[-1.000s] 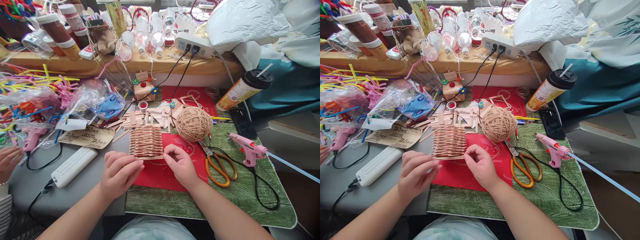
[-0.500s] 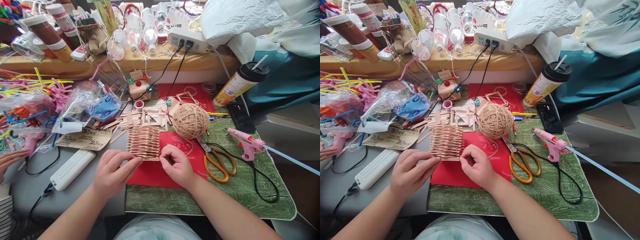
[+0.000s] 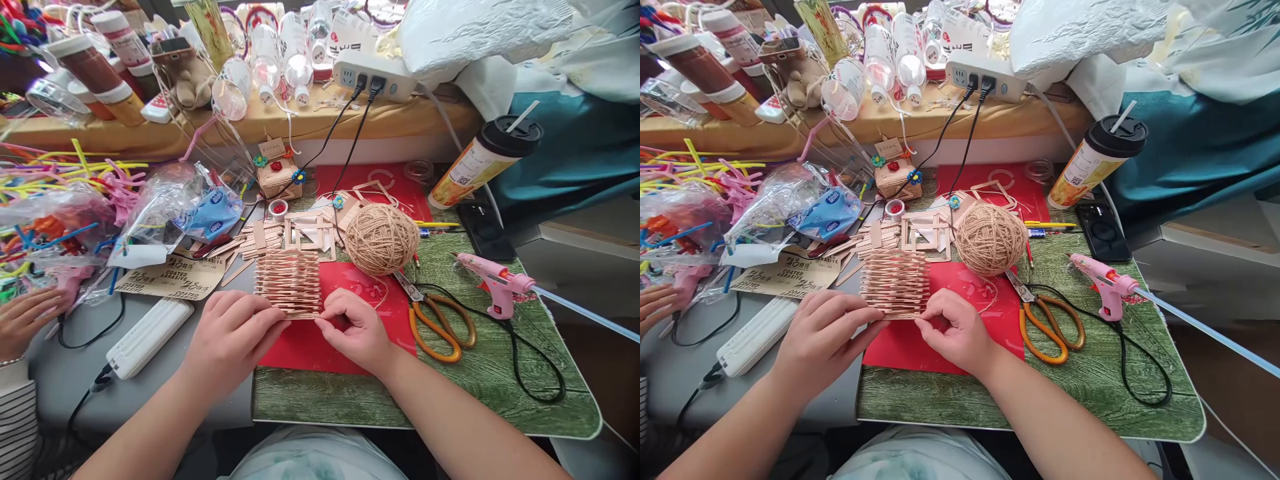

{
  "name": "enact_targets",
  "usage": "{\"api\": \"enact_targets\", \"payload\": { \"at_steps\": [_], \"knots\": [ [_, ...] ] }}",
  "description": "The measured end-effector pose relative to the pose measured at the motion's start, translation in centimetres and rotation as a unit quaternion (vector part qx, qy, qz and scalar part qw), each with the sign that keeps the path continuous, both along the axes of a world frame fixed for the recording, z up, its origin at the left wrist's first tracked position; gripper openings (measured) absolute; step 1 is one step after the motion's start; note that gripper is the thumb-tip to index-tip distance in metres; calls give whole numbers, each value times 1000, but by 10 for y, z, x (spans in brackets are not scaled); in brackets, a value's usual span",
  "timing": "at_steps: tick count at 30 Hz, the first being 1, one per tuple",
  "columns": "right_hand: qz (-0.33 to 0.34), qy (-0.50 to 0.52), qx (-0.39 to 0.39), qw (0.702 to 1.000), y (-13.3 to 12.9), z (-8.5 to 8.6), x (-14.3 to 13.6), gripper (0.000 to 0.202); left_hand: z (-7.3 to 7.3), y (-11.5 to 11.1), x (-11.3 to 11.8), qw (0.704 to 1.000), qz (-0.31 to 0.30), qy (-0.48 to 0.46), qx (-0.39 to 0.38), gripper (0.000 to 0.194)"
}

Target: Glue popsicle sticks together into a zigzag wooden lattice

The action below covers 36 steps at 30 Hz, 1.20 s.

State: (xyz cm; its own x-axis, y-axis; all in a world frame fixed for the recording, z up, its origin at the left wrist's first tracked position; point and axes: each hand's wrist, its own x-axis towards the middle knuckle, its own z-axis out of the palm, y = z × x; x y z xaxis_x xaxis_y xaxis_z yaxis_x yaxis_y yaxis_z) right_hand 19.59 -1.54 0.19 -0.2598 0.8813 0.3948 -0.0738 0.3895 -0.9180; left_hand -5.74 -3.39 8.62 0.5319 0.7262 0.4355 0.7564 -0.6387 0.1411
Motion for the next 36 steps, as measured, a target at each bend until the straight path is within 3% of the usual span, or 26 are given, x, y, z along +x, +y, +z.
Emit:
{"api": "enact_targets", "payload": {
  "at_steps": [13, 22, 28, 36],
  "knots": [
    [47, -18, -48, 998, 2, 4, 2, 9, 19, -4, 10, 998, 12, 62, 12, 13],
    [66, -17, -55, 996, 1, 5, 1, 8, 20, 0, -1, 999, 12, 44, -18, 16],
    [75, -25, -41, 996, 0, 6, 1, 9, 19, 7, -24, 995, 31, -8, -91, 23],
    [75, -26, -74, 994, -1, 2, 1, 11, 8, 8, -36, 971, 52, -119, -202, 10]
  ]
}}
